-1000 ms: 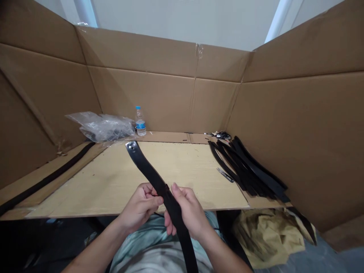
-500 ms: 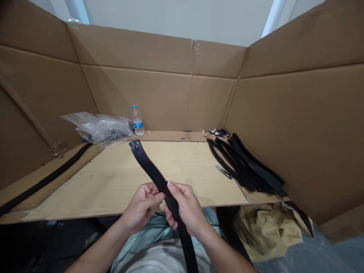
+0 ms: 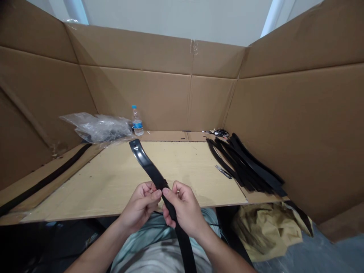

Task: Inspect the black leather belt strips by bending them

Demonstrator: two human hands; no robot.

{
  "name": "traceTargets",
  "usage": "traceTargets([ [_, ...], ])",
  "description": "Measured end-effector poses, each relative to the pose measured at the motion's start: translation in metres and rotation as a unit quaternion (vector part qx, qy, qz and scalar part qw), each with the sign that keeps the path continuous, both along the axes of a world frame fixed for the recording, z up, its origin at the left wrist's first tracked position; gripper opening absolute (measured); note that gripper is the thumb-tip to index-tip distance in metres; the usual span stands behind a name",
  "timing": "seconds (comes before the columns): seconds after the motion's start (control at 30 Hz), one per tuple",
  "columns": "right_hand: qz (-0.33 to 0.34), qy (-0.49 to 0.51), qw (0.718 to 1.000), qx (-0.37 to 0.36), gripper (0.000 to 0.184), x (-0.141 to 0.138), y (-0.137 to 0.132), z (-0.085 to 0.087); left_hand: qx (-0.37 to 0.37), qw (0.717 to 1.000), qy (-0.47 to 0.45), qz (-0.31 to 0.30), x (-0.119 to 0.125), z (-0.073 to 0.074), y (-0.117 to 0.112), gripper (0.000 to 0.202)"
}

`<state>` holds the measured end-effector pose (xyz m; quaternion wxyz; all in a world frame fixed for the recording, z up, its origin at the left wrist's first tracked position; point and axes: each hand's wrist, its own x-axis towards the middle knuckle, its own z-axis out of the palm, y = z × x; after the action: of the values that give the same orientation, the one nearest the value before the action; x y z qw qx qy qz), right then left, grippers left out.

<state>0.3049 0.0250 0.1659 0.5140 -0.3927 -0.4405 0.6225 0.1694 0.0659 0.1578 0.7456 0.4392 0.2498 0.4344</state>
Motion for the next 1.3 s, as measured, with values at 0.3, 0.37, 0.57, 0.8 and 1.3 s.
traceTargets([
  [0.3, -0.012, -0.022, 1.0, 0.01, 0.049, -0.002, -0.001, 0.0, -0.026, 1.0, -0.004, 0.01, 0.001, 0.0, 0.001, 0.051],
  [0.37, -0.018, -0.028, 0.999, 0.016, 0.049, -0.003, -0.001, 0.0, -0.034, 0.999, 0.0, 0.016, 0.002, 0.0, 0.001, 0.052],
  [0.57, -0.004, -0.02, 0.999, 0.025, 0.048, -0.001, -0.001, 0.001, -0.047, 0.998, 0.008, 0.033, 0.002, 0.001, 0.0, 0.054],
  [0.8, 0.004, 0.002, 0.998, 0.061, 0.038, 0.005, -0.002, 0.006, -0.029, 0.993, 0.016, 0.116, -0.001, 0.004, 0.004, 0.057],
  [1.3, 0.061, -0.053, 0.993, 0.082, 0.035, 0.007, 0.001, 0.002, 0.019, 0.998, 0.02, 0.052, -0.009, 0.016, -0.003, 0.042],
])
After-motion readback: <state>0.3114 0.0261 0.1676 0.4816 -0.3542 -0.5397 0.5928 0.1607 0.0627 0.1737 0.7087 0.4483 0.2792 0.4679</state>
